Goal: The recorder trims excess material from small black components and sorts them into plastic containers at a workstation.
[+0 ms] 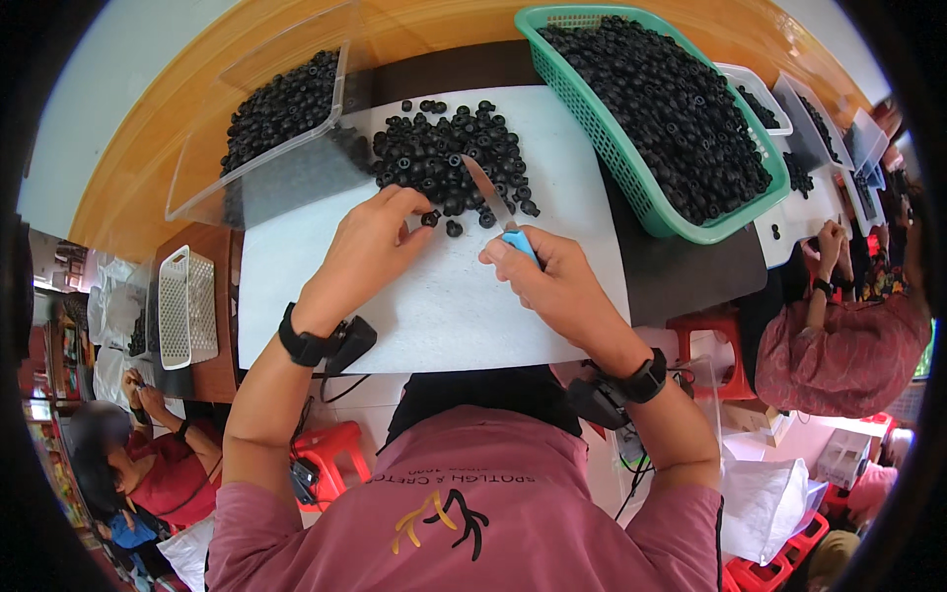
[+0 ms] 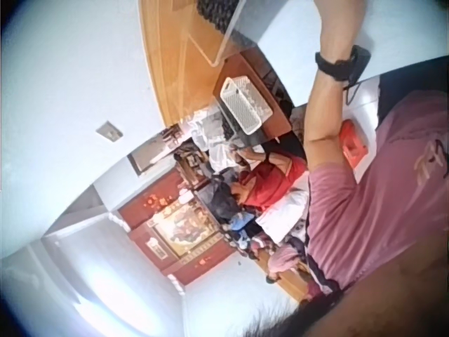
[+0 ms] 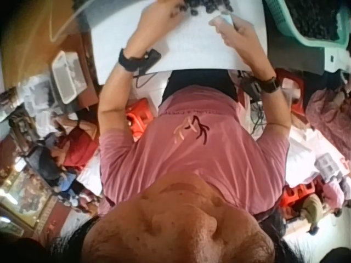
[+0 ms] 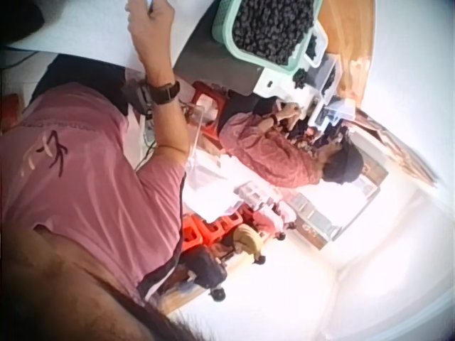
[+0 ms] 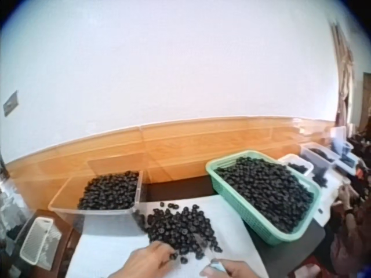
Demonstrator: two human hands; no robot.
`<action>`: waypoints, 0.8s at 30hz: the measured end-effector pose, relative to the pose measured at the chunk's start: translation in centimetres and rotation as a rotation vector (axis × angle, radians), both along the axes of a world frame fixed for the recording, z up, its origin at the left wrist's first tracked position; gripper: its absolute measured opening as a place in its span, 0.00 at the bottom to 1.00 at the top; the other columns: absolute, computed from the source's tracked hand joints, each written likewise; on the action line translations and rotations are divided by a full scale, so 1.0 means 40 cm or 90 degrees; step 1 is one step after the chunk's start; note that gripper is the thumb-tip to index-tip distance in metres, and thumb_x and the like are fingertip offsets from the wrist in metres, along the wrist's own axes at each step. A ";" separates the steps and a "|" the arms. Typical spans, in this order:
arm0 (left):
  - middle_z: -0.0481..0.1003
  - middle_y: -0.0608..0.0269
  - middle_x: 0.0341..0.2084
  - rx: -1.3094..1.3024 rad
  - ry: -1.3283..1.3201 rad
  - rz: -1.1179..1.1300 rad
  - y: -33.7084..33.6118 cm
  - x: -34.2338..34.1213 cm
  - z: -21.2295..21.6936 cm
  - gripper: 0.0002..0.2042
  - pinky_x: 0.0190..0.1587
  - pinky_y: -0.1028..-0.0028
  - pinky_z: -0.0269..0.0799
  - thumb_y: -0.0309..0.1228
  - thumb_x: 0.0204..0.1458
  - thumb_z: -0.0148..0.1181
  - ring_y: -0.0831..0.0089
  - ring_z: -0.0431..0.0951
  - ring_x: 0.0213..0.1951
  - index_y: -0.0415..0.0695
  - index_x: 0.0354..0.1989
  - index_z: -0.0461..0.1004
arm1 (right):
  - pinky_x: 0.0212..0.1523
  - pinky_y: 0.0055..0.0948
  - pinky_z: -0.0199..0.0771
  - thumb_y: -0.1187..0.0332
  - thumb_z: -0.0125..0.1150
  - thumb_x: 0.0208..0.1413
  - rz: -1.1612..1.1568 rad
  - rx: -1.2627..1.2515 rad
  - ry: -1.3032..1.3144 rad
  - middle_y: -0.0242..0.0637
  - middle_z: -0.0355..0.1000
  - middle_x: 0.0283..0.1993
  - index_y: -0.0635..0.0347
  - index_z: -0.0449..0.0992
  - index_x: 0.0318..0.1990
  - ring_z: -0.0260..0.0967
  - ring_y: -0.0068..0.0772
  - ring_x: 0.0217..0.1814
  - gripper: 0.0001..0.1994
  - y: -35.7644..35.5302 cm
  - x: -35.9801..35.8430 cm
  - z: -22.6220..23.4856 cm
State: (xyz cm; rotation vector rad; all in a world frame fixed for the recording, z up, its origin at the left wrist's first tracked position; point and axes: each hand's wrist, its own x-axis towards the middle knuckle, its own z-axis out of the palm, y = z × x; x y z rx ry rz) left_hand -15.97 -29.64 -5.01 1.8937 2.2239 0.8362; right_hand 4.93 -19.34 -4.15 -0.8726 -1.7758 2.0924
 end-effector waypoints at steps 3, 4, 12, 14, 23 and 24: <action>0.76 0.56 0.30 -0.034 -0.232 -0.035 -0.026 0.035 0.038 0.09 0.32 0.72 0.72 0.22 0.48 0.60 0.67 0.78 0.28 0.39 0.39 0.73 | 0.24 0.15 0.55 0.59 0.56 0.61 0.000 -0.017 0.002 0.23 0.65 0.27 0.62 0.76 0.40 0.55 0.10 0.23 0.14 -0.009 -0.020 -0.012; 0.76 0.56 0.30 -0.034 -0.233 -0.037 -0.031 0.045 0.044 0.09 0.32 0.72 0.72 0.22 0.48 0.60 0.67 0.78 0.28 0.39 0.39 0.73 | 0.23 0.15 0.55 0.60 0.57 0.60 -0.016 0.006 0.030 0.24 0.66 0.27 0.62 0.76 0.41 0.55 0.10 0.23 0.13 -0.015 -0.032 -0.015; 0.73 0.58 0.30 0.110 -0.328 -0.086 -0.067 0.084 0.047 0.10 0.29 0.73 0.71 0.19 0.49 0.60 0.70 0.75 0.26 0.38 0.41 0.74 | 0.20 0.15 0.50 0.63 0.59 0.60 -0.028 -0.073 0.120 0.23 0.66 0.27 0.60 0.74 0.42 0.51 0.09 0.21 0.10 -0.030 -0.060 -0.025; 0.73 0.60 0.30 0.131 -0.347 -0.071 -0.072 0.088 0.040 0.10 0.28 0.75 0.70 0.19 0.49 0.61 0.72 0.74 0.26 0.39 0.41 0.75 | 0.19 0.15 0.48 0.63 0.60 0.60 0.002 -0.152 0.142 0.22 0.64 0.26 0.60 0.74 0.41 0.49 0.09 0.20 0.10 -0.029 -0.061 -0.031; 0.73 0.60 0.35 0.230 -0.384 -0.071 -0.067 0.096 -0.013 0.11 0.30 0.77 0.70 0.19 0.48 0.64 0.75 0.74 0.29 0.39 0.41 0.77 | 0.19 0.15 0.46 0.62 0.63 0.58 -0.001 -0.189 0.123 0.21 0.63 0.26 0.60 0.74 0.43 0.49 0.09 0.20 0.13 -0.045 -0.067 -0.027; 0.74 0.60 0.35 0.228 -0.393 -0.062 -0.067 0.099 -0.013 0.11 0.31 0.77 0.71 0.20 0.48 0.64 0.75 0.74 0.29 0.39 0.41 0.77 | 0.19 0.15 0.46 0.62 0.63 0.58 -0.002 -0.189 0.122 0.21 0.63 0.26 0.60 0.74 0.43 0.49 0.09 0.20 0.13 -0.045 -0.066 -0.026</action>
